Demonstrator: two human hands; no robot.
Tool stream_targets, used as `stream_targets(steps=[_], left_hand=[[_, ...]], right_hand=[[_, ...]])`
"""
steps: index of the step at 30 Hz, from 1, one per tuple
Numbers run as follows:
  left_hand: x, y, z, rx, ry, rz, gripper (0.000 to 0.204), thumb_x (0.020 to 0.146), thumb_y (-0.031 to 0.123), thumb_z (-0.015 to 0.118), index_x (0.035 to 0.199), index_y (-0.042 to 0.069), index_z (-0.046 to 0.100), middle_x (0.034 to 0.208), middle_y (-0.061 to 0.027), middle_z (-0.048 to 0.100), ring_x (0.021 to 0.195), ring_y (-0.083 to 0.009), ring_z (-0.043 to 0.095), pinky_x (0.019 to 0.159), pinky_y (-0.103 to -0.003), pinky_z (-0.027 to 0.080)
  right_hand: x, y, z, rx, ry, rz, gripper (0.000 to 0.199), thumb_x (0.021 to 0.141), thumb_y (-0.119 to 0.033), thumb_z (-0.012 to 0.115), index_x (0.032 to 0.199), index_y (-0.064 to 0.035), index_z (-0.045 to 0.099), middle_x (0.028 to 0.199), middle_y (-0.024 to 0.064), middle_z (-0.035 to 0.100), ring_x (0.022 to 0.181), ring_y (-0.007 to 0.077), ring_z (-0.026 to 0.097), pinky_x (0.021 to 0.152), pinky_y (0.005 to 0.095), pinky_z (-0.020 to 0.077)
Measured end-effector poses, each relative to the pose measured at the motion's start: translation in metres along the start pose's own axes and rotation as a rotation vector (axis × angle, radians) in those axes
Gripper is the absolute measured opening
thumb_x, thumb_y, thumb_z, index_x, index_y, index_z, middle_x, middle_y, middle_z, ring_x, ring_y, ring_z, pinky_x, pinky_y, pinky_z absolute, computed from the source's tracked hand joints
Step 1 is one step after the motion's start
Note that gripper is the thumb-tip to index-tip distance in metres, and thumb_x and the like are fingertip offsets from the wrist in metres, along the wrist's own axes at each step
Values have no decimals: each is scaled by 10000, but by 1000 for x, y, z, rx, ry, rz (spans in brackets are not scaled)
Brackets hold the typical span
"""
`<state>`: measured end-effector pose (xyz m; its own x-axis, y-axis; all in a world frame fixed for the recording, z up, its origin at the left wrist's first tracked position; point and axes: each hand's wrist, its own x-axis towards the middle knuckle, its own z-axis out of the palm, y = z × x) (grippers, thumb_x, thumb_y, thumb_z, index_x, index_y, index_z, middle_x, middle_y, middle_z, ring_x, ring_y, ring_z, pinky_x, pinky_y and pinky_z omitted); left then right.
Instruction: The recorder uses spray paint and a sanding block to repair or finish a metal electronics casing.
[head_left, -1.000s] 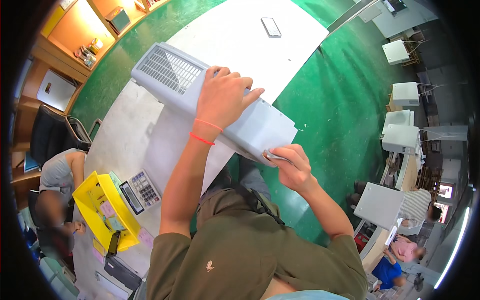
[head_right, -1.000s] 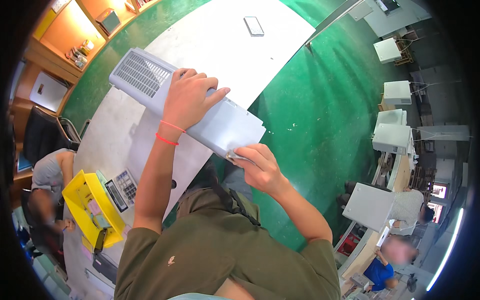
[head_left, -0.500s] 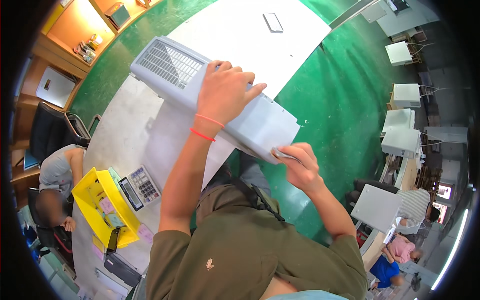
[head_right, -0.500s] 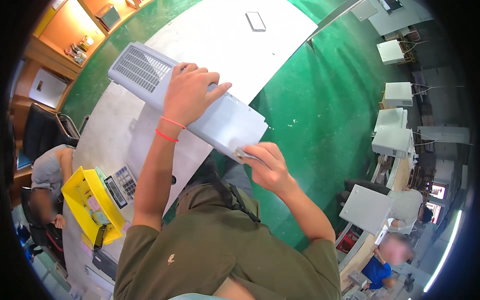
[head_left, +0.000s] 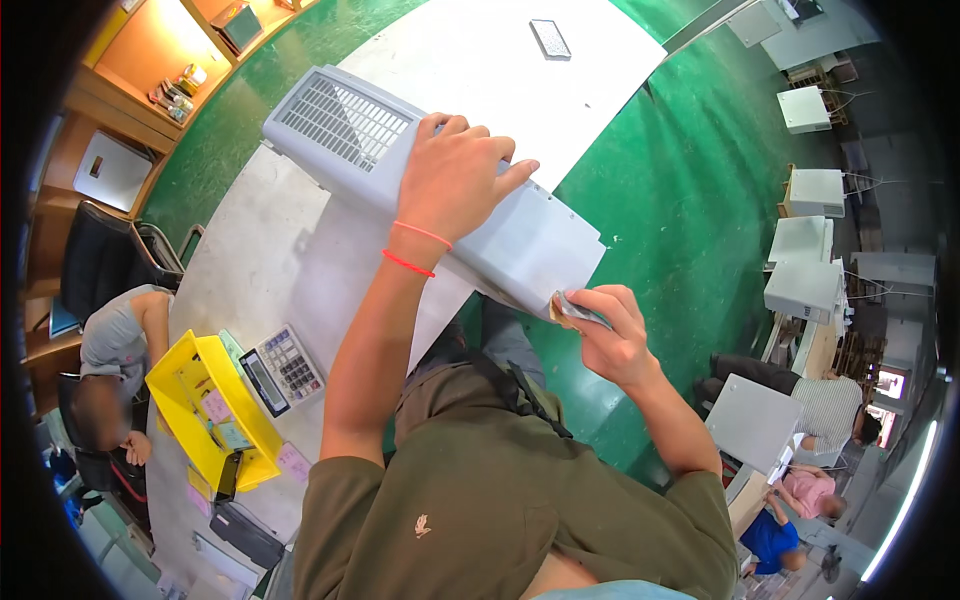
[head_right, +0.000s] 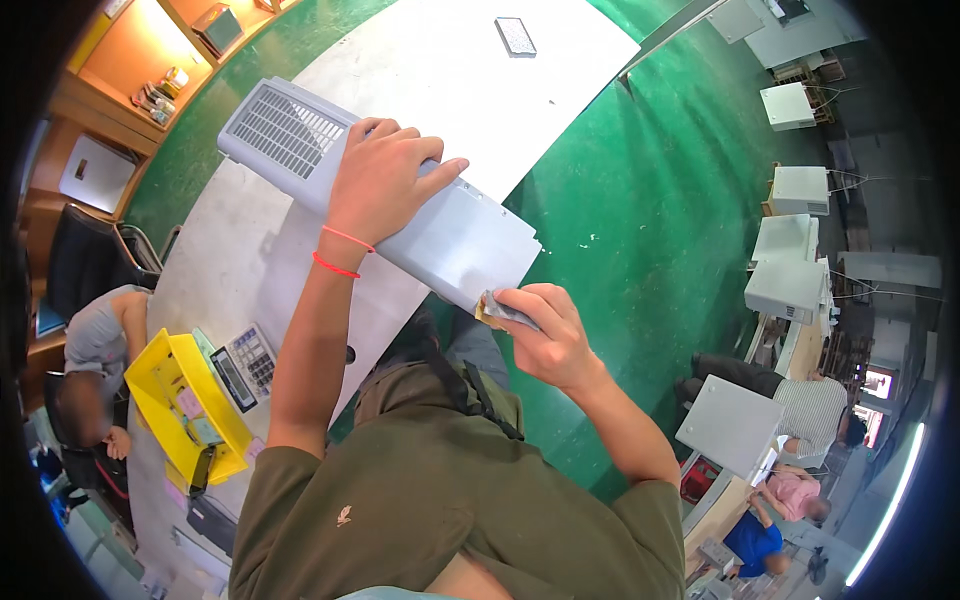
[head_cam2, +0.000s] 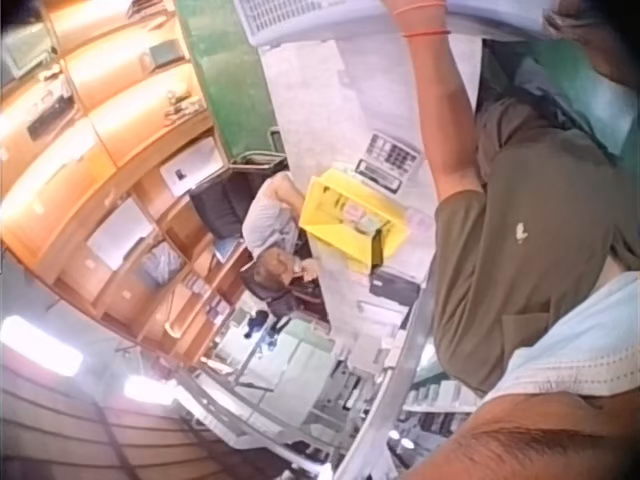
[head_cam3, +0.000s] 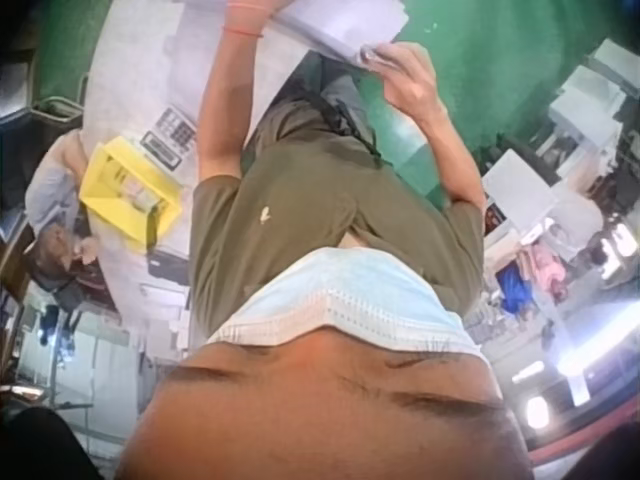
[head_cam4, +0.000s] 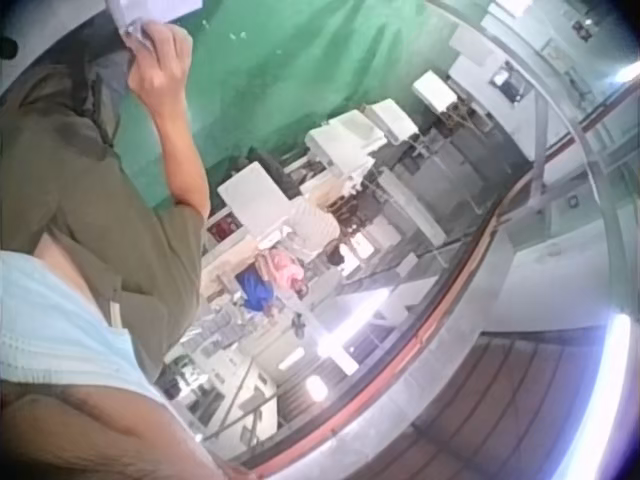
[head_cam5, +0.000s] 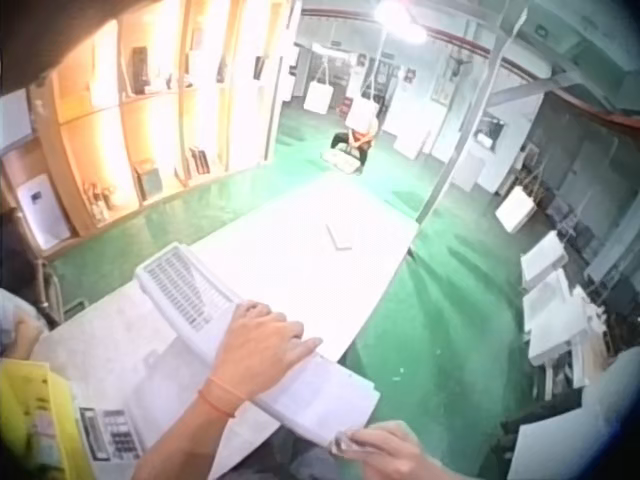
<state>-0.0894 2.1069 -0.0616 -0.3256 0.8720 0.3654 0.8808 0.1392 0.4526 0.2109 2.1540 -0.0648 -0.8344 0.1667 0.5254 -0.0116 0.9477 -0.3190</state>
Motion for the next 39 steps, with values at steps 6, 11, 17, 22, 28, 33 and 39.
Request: stream_targets(steps=[6,11,17,22,28,33,39], left_hand=[[-1,2,-4,9,-28,-7,404,1042,457,740,951,80,852,882,-98,768,980,-290,674,1159,-475,422],[3,3,1,6,-12,14,411,1042,456,743,938,70,840,868,-101,759,968,-293,666,1156,-467,421],[5,6,-7,29,-88,-12,424,1054,457,730,922,63,813,886,-110,762,974,-306,663,1135,-456,409],[6,6,-5,51,-96,3,420,1065,453,714,924,66,799,908,-96,768,982,-316,662,1124,-465,405],[6,9,-7,43,-122,-22,431,1053,473,729,930,71,828,914,-102,787,1015,-311,687,1151,-471,406],[4,7,-7,26,-91,0,422,1052,453,734,913,61,801,871,-96,757,973,-305,658,1128,-456,400],[4,7,-5,12,-74,-1,426,1047,458,741,909,61,812,850,-101,748,966,-308,662,1138,-457,398]], right_hand=[[23,0,8,73,-27,0,281,707,126,759,972,46,809,1209,132,729,1054,335,716,859,446,606],[20,-1,12,87,-1,44,287,695,118,754,969,52,809,1180,122,727,1040,332,714,852,434,607],[16,0,1,98,3,47,251,715,81,761,959,41,806,1146,108,715,1009,309,699,844,423,598],[27,0,15,112,59,37,232,728,63,781,958,39,789,1112,97,694,985,305,686,823,419,589],[23,-3,11,116,67,68,254,727,46,795,981,34,791,1096,90,688,974,303,682,815,420,587],[15,-2,5,93,51,46,297,709,59,784,1004,31,798,1107,92,692,975,304,683,825,428,588],[30,-2,17,121,71,45,347,688,98,753,1026,39,802,1116,103,696,995,312,692,832,437,591]])
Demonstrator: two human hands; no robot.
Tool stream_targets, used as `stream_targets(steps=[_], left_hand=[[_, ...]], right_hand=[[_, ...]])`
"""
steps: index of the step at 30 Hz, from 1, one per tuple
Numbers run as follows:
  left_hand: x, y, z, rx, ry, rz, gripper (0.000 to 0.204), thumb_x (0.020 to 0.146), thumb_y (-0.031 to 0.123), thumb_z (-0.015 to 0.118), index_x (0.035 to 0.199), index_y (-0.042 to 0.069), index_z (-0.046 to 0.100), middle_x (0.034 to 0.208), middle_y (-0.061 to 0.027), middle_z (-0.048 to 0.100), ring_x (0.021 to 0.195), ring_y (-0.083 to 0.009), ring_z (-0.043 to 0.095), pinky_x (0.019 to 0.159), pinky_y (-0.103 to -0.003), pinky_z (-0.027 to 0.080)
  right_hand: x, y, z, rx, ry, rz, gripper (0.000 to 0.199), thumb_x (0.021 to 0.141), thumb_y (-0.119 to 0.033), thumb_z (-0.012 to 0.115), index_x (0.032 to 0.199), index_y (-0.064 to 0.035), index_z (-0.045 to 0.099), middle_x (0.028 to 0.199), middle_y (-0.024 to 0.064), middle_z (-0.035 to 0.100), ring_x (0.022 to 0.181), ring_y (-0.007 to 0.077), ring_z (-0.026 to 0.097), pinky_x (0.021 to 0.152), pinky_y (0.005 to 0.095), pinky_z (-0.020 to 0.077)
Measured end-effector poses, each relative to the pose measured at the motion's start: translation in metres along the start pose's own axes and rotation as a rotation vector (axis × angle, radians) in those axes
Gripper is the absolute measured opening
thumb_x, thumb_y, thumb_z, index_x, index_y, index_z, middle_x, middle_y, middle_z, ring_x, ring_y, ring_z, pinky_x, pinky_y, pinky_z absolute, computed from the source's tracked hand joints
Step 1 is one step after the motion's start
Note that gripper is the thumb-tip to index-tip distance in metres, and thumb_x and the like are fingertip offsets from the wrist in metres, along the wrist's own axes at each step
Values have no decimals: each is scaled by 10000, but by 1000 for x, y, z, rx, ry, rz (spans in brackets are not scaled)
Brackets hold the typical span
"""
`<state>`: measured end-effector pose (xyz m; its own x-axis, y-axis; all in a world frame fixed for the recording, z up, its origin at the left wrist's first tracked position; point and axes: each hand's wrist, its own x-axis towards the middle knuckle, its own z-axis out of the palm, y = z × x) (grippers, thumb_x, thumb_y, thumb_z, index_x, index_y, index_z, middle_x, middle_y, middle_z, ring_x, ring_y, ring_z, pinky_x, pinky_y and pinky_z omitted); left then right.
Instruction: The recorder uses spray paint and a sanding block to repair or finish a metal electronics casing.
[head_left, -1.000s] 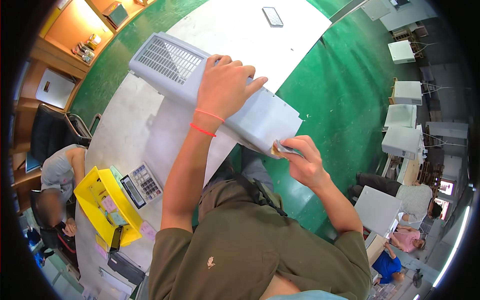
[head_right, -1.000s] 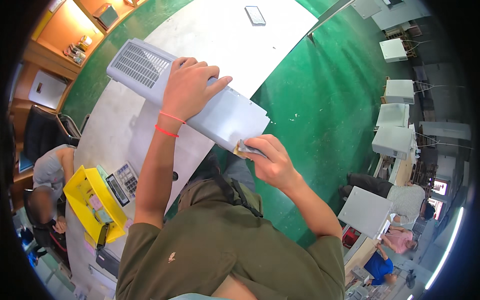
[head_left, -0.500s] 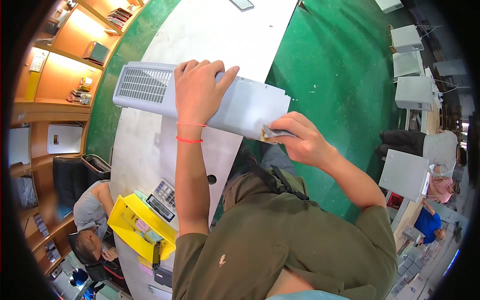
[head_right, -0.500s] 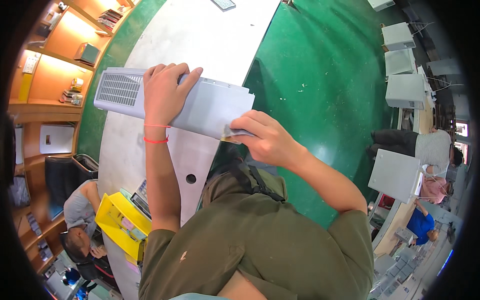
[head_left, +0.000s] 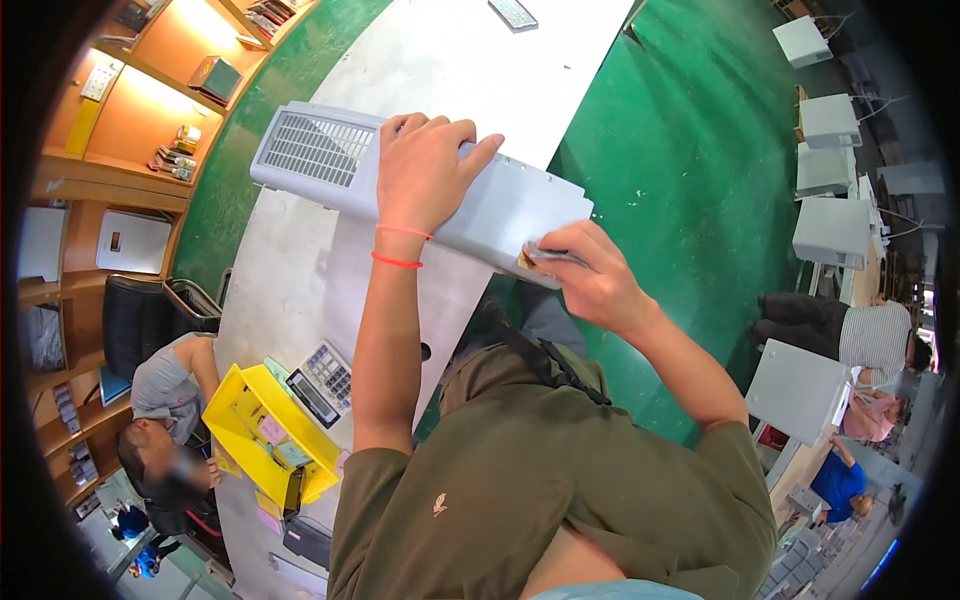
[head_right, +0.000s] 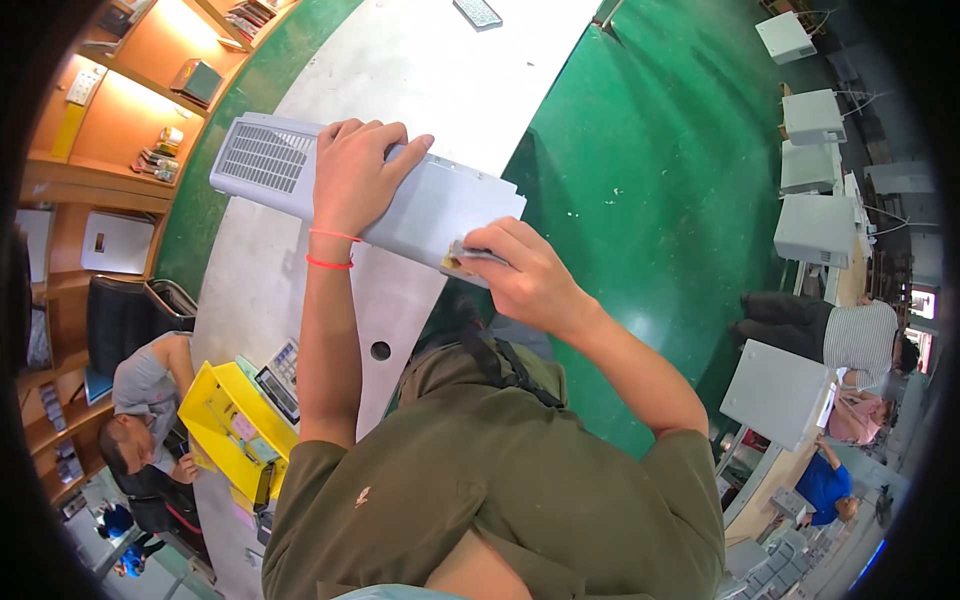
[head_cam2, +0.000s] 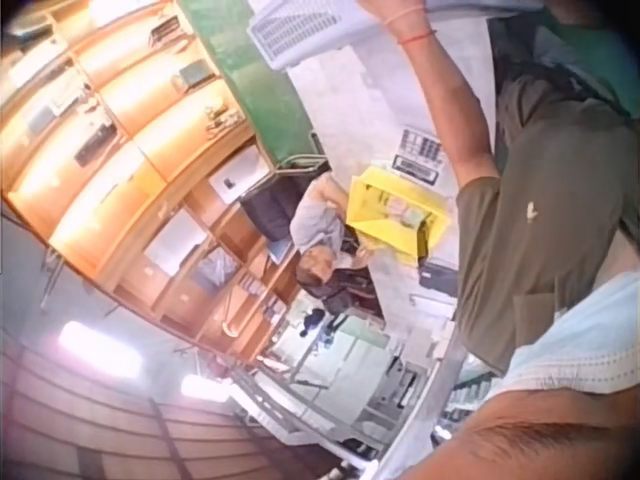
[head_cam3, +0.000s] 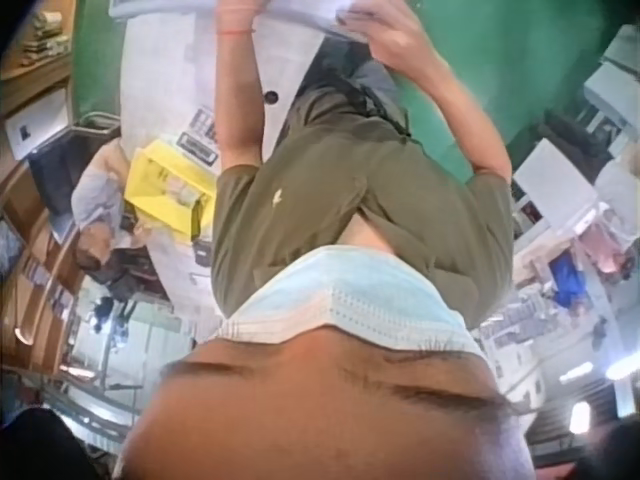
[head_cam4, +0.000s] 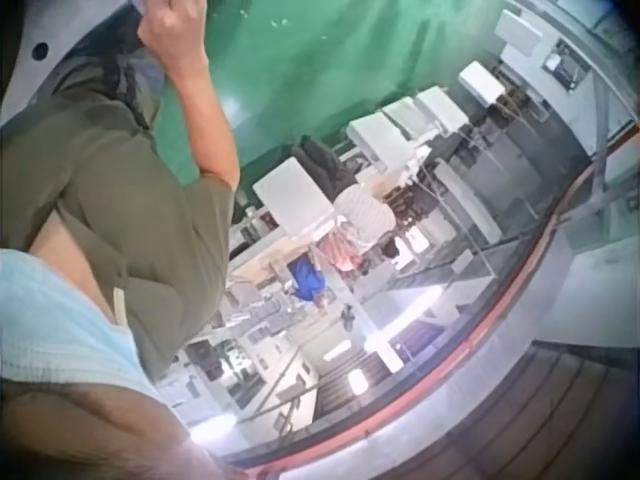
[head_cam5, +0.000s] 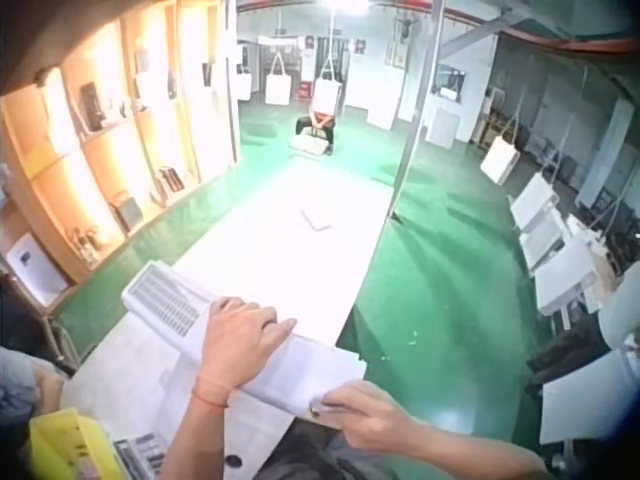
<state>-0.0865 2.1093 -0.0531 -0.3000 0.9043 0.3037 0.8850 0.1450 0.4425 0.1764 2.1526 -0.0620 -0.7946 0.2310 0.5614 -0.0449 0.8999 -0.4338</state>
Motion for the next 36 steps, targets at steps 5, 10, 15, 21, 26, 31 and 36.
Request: stream_targets(steps=[5,10,15,21,26,31,36], left_hand=[[1,3,1,-12,6,10,441,1052,470,732,909,60,814,848,-107,743,955,-308,667,1136,-460,405],[0,-1,-1,-8,1,-3,437,1052,464,735,898,62,810,848,-109,734,946,-306,667,1131,-460,410],[1,1,0,-14,18,2,439,1051,465,737,891,62,805,835,-107,726,934,-299,666,1130,-454,410],[0,-2,-1,-16,17,6,449,1053,477,733,897,63,807,837,-105,730,929,-300,663,1132,-452,409],[0,-3,-1,16,0,5,461,1052,488,731,898,60,807,832,-104,728,925,-300,660,1136,-449,405],[0,-2,0,15,-9,0,456,1055,484,727,902,61,808,826,-102,725,925,-297,659,1137,-444,401],[-1,-3,-1,11,8,6,453,1057,476,726,900,58,805,821,-97,721,920,-291,655,1133,-442,402]], right_hand=[[-16,1,-8,-23,-3,26,331,698,111,746,1012,27,807,1138,107,708,1003,324,694,848,434,591],[-11,3,-6,-21,-38,11,326,703,113,737,1007,22,812,1158,106,720,1009,324,697,869,436,592],[-11,3,-2,-33,-11,32,305,706,102,745,991,21,818,1167,109,725,1004,319,698,879,429,591],[-22,3,-18,-46,-67,31,307,696,100,741,984,28,817,1144,96,718,1022,310,688,859,418,592],[-8,1,-12,-38,-49,-4,330,669,91,730,985,37,809,1128,88,712,1015,302,680,839,422,595],[-10,3,-10,-31,-34,-1,348,655,81,726,990,36,807,1120,89,709,1007,302,676,831,418,599],[-16,5,-17,-20,-74,-15,329,667,83,740,981,23,816,1120,84,712,1010,298,670,828,417,594]])
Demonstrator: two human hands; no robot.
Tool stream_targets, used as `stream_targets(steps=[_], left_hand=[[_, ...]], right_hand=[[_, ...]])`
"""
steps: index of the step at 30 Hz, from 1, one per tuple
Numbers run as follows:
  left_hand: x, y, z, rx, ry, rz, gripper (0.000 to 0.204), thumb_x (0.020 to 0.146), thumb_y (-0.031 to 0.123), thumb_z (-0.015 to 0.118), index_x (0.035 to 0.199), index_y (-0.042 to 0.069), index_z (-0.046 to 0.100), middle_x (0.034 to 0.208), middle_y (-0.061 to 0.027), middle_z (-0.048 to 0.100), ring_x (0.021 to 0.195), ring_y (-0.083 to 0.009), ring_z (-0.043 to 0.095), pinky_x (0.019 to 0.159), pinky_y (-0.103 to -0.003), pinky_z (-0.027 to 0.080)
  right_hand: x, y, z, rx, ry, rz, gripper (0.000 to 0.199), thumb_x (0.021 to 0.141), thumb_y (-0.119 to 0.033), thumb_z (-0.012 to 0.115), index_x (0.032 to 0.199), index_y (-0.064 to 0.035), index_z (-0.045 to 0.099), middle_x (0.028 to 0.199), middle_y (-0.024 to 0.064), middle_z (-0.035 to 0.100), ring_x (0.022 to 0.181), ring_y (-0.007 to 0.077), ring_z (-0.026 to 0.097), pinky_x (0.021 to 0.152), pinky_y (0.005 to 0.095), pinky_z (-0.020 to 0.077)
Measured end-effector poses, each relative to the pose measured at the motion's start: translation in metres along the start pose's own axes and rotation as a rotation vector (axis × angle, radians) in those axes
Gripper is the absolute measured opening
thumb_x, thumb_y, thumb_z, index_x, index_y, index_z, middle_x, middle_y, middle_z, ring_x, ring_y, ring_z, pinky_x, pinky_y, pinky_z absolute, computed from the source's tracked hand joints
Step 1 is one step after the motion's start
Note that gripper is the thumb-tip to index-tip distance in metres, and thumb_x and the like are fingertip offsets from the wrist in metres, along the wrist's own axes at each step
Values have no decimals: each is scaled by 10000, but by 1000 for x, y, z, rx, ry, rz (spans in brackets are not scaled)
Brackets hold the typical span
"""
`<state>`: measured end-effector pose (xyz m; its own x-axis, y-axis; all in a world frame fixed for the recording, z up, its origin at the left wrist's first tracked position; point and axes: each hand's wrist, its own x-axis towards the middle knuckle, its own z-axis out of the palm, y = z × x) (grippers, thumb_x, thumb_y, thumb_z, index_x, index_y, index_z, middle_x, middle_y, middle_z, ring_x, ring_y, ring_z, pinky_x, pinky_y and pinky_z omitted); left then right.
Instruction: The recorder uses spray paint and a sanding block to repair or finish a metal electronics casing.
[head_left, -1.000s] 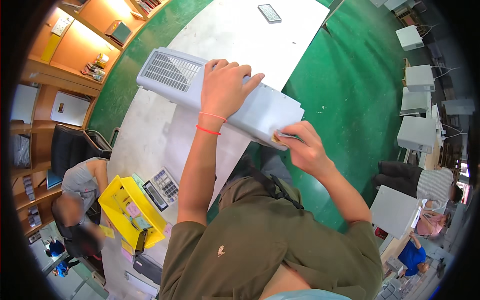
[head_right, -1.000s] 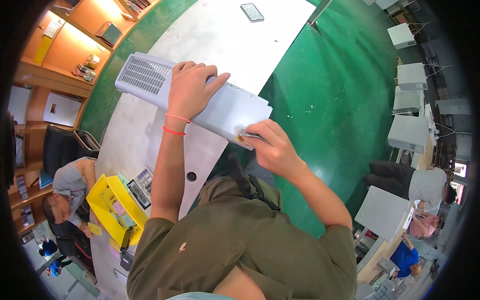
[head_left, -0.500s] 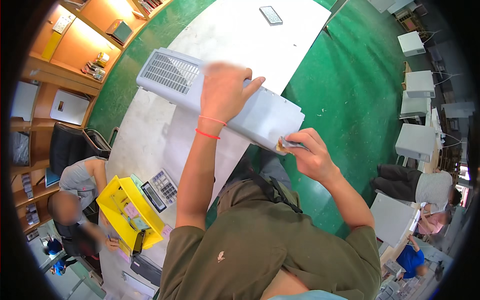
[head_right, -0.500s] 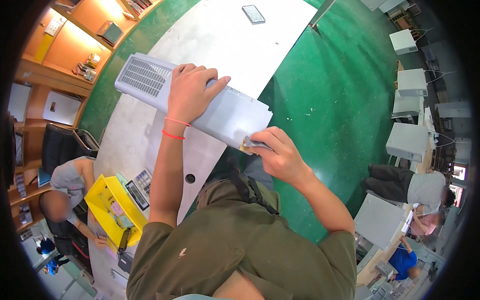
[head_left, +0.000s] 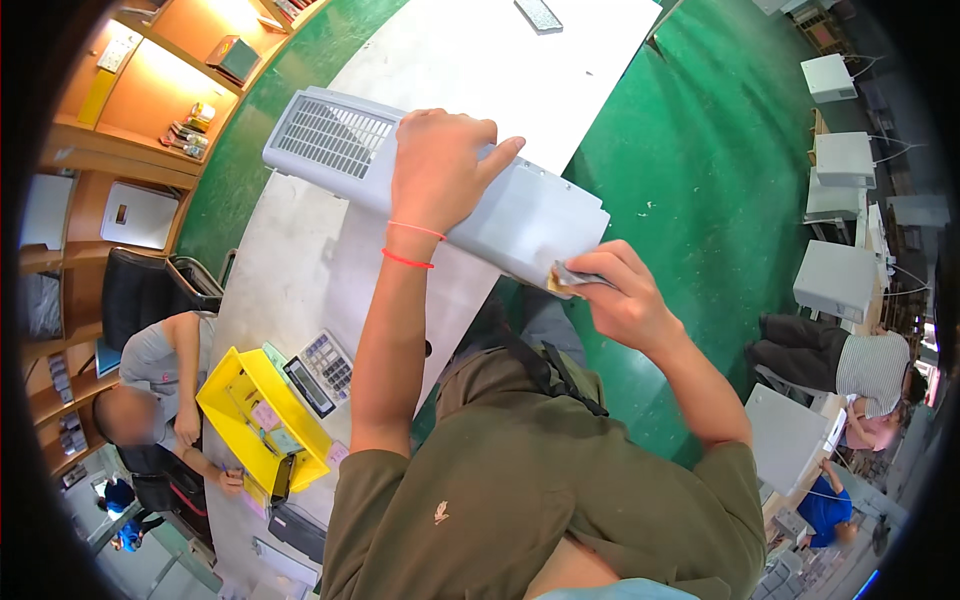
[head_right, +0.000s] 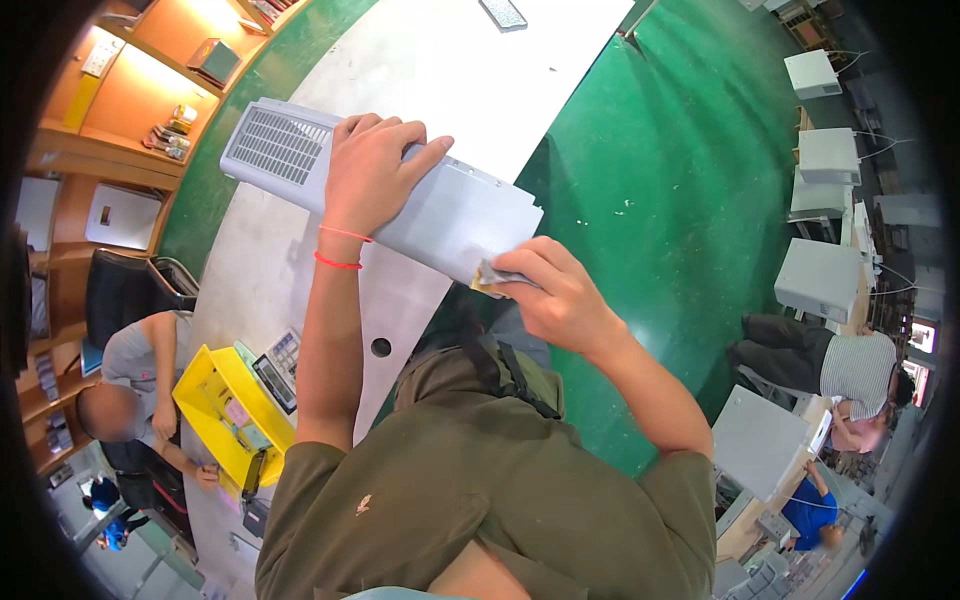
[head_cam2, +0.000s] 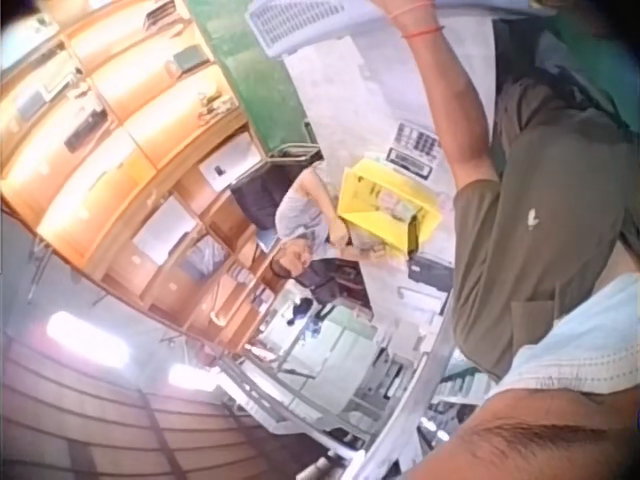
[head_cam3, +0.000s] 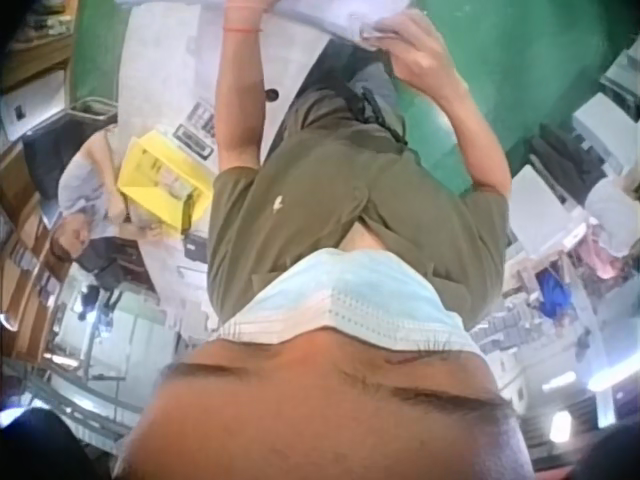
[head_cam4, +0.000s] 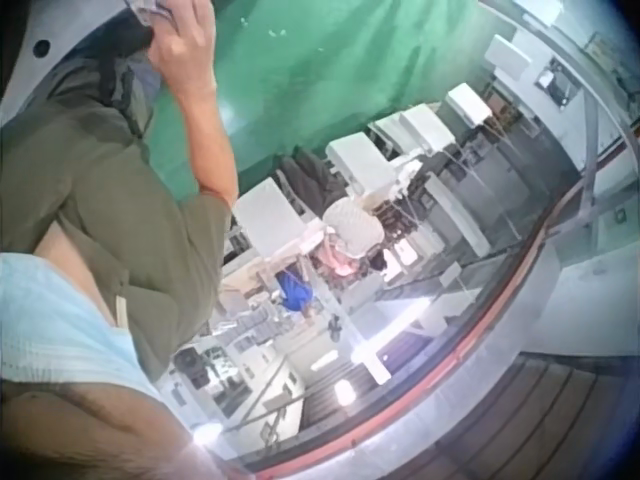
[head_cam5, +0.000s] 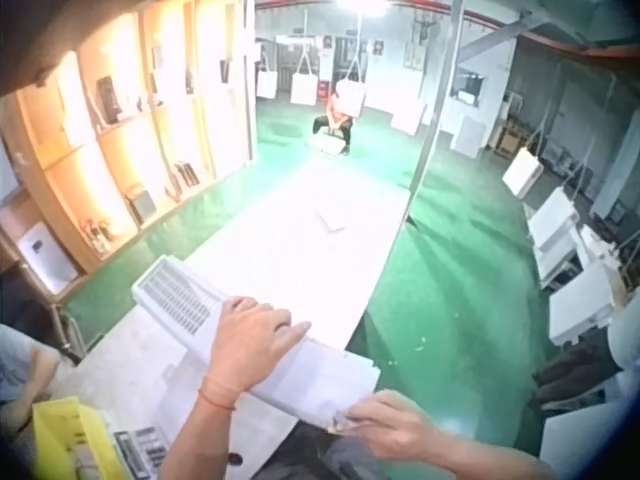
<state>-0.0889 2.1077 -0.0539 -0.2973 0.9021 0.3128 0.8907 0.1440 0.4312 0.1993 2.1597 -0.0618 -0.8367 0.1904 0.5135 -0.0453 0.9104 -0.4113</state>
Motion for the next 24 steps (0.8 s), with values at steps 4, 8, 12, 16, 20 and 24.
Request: stream_targets(steps=[4,8,12,16,20,24], left_hand=[[2,2,0,14,-4,-5,453,1055,471,730,901,51,802,824,-96,724,920,-294,653,1135,-444,401],[0,2,0,-15,-23,-17,449,1053,467,732,904,49,802,830,-96,729,925,-295,650,1133,-445,402],[0,1,4,6,-2,7,451,1055,469,730,903,51,802,830,-97,730,924,-292,650,1132,-445,404],[1,0,3,-4,0,4,453,1056,473,727,901,54,803,829,-97,729,922,-294,654,1130,-445,405],[2,1,4,17,3,2,425,1035,476,750,915,81,852,852,-94,770,947,-299,692,1136,-455,426],[1,0,0,8,-13,-4,434,1044,474,741,912,71,834,844,-99,752,938,-301,681,1138,-453,420]], right_hand=[[10,-1,10,-11,51,28,285,692,89,756,957,11,826,1119,70,718,1011,297,665,849,416,579],[0,1,5,-47,38,11,262,705,85,765,946,3,829,1126,55,723,1013,299,661,861,408,563],[9,2,19,-33,105,36,243,710,71,779,933,-9,829,1144,42,731,1019,294,657,855,395,548],[4,1,12,-57,71,28,235,707,62,787,924,-17,829,1148,41,734,1022,286,656,859,395,536],[5,1,17,-59,102,49,233,705,62,788,920,-15,830,1121,41,737,1012,278,657,857,403,531],[3,-2,10,-74,73,30,247,705,72,783,930,-15,838,1097,42,739,997,269,657,850,400,531]])
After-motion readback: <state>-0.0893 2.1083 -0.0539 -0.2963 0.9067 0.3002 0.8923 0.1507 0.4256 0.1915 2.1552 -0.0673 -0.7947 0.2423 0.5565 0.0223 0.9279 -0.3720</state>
